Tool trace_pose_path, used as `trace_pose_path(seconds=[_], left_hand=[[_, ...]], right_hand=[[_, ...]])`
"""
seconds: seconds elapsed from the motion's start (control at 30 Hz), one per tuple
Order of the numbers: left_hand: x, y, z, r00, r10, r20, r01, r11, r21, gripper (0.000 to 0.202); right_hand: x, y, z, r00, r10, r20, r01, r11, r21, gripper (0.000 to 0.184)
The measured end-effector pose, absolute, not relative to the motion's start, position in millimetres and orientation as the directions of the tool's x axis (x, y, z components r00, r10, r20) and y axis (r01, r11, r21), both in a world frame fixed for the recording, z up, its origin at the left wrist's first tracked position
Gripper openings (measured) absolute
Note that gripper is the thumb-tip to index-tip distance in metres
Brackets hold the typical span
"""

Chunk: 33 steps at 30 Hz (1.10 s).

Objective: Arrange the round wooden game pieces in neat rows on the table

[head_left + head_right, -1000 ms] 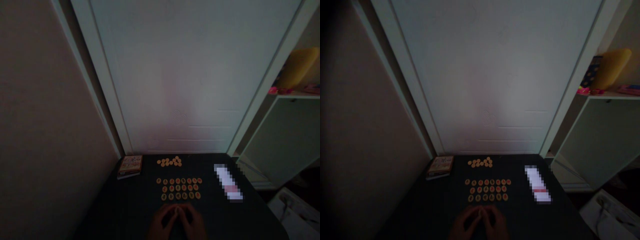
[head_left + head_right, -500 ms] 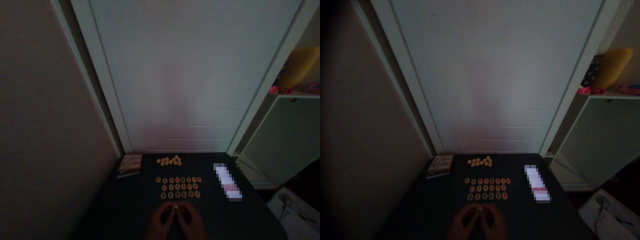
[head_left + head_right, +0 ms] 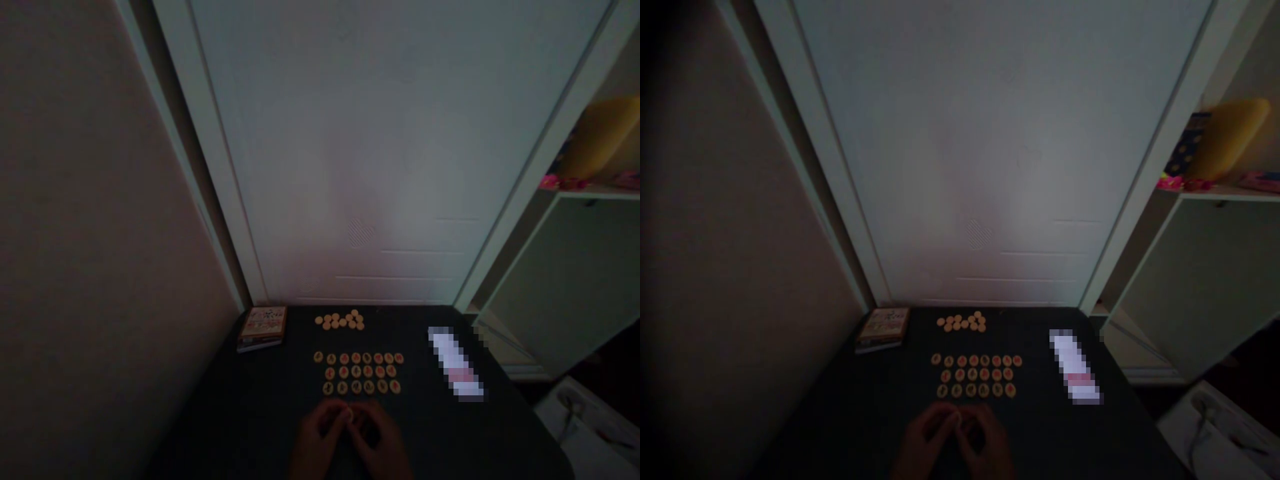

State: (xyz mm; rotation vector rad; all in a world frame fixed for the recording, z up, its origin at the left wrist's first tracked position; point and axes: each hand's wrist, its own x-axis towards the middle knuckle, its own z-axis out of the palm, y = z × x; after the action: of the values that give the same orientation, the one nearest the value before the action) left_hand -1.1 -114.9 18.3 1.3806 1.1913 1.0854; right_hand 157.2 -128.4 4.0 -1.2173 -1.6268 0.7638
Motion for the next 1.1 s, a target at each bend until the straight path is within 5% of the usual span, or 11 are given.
trace_pose_path(seconds=[0.63,1.1], left_hand=[[-7,-116,23,0.248,0.96,0.131,0.223,-0.188,0.957,0.029],[1,-122,25,0.173,0.982,0.079,0.259,-0.122,0.958,0.031]], right_hand=[[158,-130,15,0.003,0.983,0.181,0.242,0.175,-0.954,0.031],[161,-131,14,0.04,0.991,0.127,0.205,0.116,-0.972,0.035]])
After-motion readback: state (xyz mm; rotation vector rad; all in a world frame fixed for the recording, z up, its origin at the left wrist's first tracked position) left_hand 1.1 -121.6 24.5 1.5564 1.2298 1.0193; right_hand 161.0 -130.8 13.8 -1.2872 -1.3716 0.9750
